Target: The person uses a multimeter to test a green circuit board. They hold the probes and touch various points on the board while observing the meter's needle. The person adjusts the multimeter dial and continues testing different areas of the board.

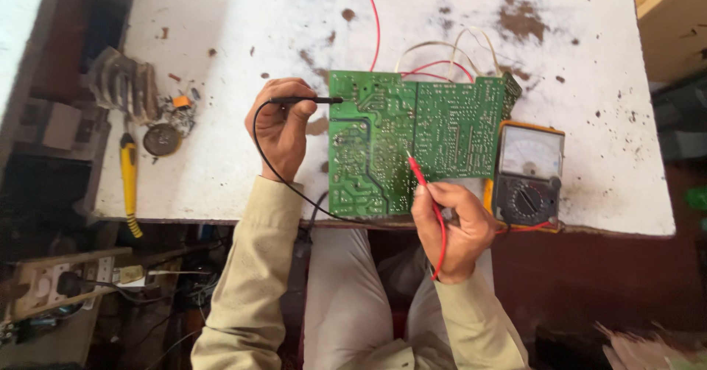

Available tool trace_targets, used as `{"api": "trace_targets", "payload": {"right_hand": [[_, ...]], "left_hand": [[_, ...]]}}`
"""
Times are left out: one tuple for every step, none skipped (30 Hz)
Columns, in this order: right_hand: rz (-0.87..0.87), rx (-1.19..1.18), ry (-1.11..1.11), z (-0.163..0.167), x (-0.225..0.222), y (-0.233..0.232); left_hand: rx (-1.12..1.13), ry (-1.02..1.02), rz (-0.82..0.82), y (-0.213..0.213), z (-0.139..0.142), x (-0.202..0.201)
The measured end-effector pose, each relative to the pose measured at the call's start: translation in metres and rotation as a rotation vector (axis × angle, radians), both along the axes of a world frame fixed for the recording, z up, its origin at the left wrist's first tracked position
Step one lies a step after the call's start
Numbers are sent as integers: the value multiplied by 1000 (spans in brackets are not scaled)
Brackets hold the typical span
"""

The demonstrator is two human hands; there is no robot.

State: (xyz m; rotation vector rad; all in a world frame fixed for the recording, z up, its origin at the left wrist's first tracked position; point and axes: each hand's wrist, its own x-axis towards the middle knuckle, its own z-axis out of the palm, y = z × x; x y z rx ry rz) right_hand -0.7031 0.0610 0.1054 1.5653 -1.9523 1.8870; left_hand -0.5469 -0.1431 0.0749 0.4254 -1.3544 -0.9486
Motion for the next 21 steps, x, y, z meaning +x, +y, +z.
{"api": "trace_targets", "payload": {"right_hand": [[10, 1, -14, 0, 0, 2], [20, 1, -27, 0, -1, 3], [28, 1, -40, -1, -1, 3], [28, 3, -37, -2, -1, 4], [25, 5, -33, -3, -1, 5], [21, 6, -28, -4, -1, 6], [15, 9, -34, -5, -1, 6], [7, 14, -41, -6, 0, 7], [-1, 19, -49, -8, 0, 8], [-3, 25, -46, -8, 1, 9], [-7, 30, -43, -9, 1, 10], [-10, 34, -40, -10, 0, 10], [-7, 33, -40, -10, 0, 10], [-3, 33, -40, -10, 1, 10], [2, 33, -39, -10, 1, 10], [-8, 36, -34, -10, 1, 10], [-18, 38, -29, -11, 2, 10], [-28, 40, -23, -11, 2, 10], [-32, 43, -22, -11, 3, 10], [-37, 47, -21, -11, 3, 10], [-42, 51, -20, -11, 3, 10]], "left_hand": [[13, 16, -14, 0, 0, 0], [25, 33, -28, 0, 0, -1], [36, 50, -43, -1, 1, -1], [21, 18, -42, 1, 1, -1], [7, -13, -42, 2, 2, -1], [-9, -43, -44, 3, 3, -2], [-25, -75, -34, 4, 4, -2], [-40, -108, -25, 5, 6, -2], [-53, -142, -17, 6, 7, -2], [-53, -150, -15, 7, 8, -1], [-52, -157, -13, 8, 9, -2], [-53, -163, -10, 8, 10, -2], [-58, -166, -15, 8, 11, -2], [-61, -169, -20, 8, 11, -2], [-65, -172, -23, 8, 11, -2], [-57, -170, -30, 8, 12, -2], [-49, -169, -37, 8, 12, -3], [-41, -168, -45, 8, 12, -3], [-50, -172, -40, 8, 12, -3], [-57, -176, -36, 9, 12, -3], [-65, -180, -31, 9, 12, -2]]}}
